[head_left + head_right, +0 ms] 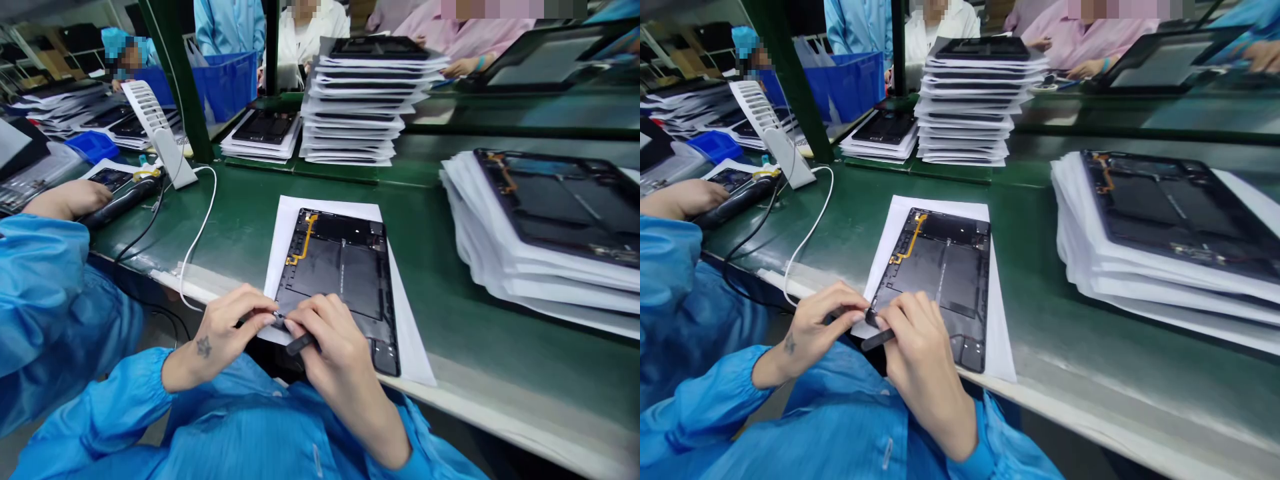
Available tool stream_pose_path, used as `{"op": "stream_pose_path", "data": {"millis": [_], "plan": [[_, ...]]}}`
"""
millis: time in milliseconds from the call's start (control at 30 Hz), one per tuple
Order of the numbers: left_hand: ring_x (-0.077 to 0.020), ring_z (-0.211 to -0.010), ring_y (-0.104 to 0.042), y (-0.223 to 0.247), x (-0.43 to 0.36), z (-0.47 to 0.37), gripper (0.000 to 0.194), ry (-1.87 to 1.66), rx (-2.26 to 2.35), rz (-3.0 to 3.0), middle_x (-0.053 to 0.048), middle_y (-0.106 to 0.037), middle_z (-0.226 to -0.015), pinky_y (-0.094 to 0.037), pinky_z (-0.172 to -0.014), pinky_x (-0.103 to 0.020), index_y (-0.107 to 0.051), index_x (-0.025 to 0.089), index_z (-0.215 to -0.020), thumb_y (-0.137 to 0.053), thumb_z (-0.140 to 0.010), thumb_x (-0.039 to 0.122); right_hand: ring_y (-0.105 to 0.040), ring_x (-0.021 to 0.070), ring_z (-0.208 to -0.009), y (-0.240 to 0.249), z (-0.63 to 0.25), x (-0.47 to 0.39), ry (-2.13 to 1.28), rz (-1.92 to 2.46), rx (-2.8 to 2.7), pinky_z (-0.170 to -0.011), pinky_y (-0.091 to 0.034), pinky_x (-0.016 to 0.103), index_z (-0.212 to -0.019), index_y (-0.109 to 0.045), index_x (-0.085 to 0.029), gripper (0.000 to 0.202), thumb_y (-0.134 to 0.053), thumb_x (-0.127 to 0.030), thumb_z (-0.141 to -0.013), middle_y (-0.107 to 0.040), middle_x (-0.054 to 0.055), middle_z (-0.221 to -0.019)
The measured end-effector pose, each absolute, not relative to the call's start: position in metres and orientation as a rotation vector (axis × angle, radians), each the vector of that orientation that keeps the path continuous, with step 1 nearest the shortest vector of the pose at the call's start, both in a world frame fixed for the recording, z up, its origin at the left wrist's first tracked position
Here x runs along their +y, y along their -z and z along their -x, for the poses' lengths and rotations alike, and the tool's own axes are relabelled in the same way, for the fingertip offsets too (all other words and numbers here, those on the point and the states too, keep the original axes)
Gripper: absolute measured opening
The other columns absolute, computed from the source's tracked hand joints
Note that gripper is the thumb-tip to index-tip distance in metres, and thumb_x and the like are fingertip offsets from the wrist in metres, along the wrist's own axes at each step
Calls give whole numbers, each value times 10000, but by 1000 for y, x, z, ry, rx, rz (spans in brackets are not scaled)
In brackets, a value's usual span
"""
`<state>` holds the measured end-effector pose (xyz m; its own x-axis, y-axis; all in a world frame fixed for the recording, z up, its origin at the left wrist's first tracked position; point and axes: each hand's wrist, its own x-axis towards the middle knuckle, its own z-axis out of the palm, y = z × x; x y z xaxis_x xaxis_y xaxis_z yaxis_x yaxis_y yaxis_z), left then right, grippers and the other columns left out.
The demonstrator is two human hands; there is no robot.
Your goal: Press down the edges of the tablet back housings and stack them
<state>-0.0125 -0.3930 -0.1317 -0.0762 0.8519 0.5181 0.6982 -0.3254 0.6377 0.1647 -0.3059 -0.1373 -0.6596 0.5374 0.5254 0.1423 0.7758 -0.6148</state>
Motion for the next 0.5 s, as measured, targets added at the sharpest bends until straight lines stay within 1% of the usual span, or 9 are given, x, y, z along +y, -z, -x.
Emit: {"op": "stream_pose_path", "data": {"millis": [133, 267, 367, 433, 500], "plan": [[-100, -812, -660, 134, -391, 8, 83, -1386, 1689, -2009, -11, -704, -892, -518, -755, -182, -672, 176, -1011, -645, -956, 119, -459, 193, -790, 138, -165, -306, -730, 508, -2236, -689, -357, 331, -879, -592, -193, 231, -518, 22, -917, -591, 31, -852], [-101, -794, -659, 133, -388, 5, 73, -1389, 1680, -2029, -12, -703, -875, -512, -740, -183, -665, 168, -986, -636, -958, 107, -466, 190, -805, 138, -165, -306, -726, 508, -2242, -694, -362, 329, -871, -592, -185, 210, -520, 3, -932, -592, 35, -859], [-115, -798, -647, 131, -386, 8, 72, -1346, 1685, -2114, -21, -687, -871, -515, -739, -206, -641, 165, -975, -591, -984, 114, -459, 188, -783, 137, -164, -306, -645, 494, -2262, -676, -362, 331, -876, -608, -175, 193, -503, -40, -966, -594, 41, -840], [-130, -807, -633, 131, -386, 13, 91, -1256, 1705, -2190, -31, -672, -873, -515, -738, -230, -627, 162, -978, -547, -1009, 129, -470, 194, -790, 136, -165, -306, -556, 483, -2285, -675, -373, 337, -947, -637, -163, 170, -499, -70, -983, -622, 52, -863], [-143, -808, -613, 130, -386, 19, 111, -1118, 1726, -2269, -38, -652, -873, -510, -734, -255, -615, 155, -986, -512, -1027, 147, -493, 200, -814, 135, -167, -306, -494, 464, -2310, -685, -397, 343, -1055, -650, -143, 196, -483, -68, -987, -658, 73, -925]]}}
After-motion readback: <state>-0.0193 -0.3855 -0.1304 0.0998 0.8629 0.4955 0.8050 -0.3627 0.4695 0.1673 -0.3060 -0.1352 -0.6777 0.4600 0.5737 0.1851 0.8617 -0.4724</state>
